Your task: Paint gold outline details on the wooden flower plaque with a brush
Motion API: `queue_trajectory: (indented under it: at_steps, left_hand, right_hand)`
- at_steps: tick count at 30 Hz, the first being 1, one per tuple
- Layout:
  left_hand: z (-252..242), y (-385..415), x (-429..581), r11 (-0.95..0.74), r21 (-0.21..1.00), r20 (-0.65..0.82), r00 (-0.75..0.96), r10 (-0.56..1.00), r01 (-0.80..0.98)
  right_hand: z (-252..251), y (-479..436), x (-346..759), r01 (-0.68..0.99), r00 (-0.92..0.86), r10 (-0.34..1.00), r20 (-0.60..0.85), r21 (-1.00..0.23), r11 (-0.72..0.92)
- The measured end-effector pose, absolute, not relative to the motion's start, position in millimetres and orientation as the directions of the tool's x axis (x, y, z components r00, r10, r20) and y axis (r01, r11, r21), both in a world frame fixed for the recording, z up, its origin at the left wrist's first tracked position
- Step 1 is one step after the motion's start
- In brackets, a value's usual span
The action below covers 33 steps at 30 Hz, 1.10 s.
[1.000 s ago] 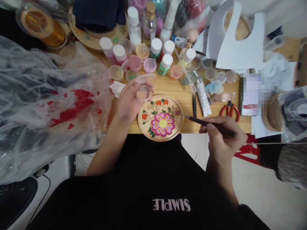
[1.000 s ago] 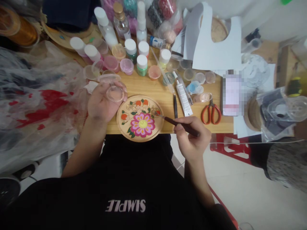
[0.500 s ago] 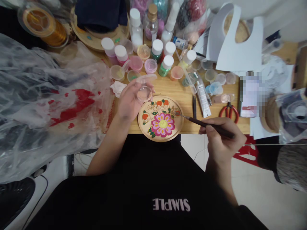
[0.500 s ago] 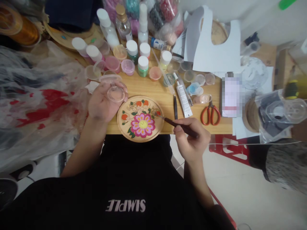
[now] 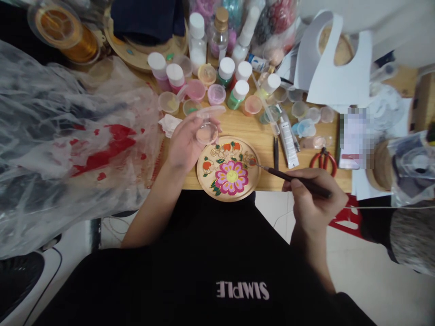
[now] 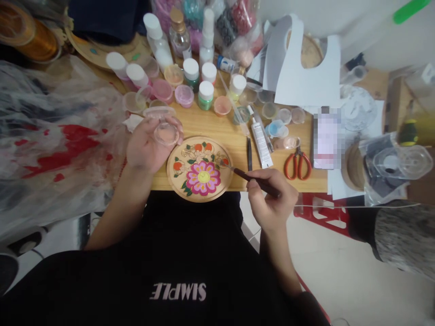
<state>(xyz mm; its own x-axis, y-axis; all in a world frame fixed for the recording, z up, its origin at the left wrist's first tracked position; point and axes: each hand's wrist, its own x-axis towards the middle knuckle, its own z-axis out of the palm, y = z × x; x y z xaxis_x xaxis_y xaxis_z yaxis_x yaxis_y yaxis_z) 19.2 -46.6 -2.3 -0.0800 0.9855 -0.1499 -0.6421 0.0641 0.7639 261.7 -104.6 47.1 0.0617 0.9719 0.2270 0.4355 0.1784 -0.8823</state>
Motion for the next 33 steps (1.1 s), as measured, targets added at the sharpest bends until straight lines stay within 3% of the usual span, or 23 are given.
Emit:
queue_trajectory:
  at_steps: [19,33]
  left_hand:
    - [-7.3,-46.9,18.3,0.033,0.773,-0.107,-0.079,0.991,-0.634]
    - [0.1,-46.7,19.8,0.113,0.769,-0.217,-0.09,0.972,-0.63]
  right_hand:
    - [48.9,-106.5,259.9,0.447,0.11,0.967,0.231,-0.88,0.159]
    - [47.8,-107.7,264.2,0.418,0.085,0.966,0.245,-0.889,0.189]
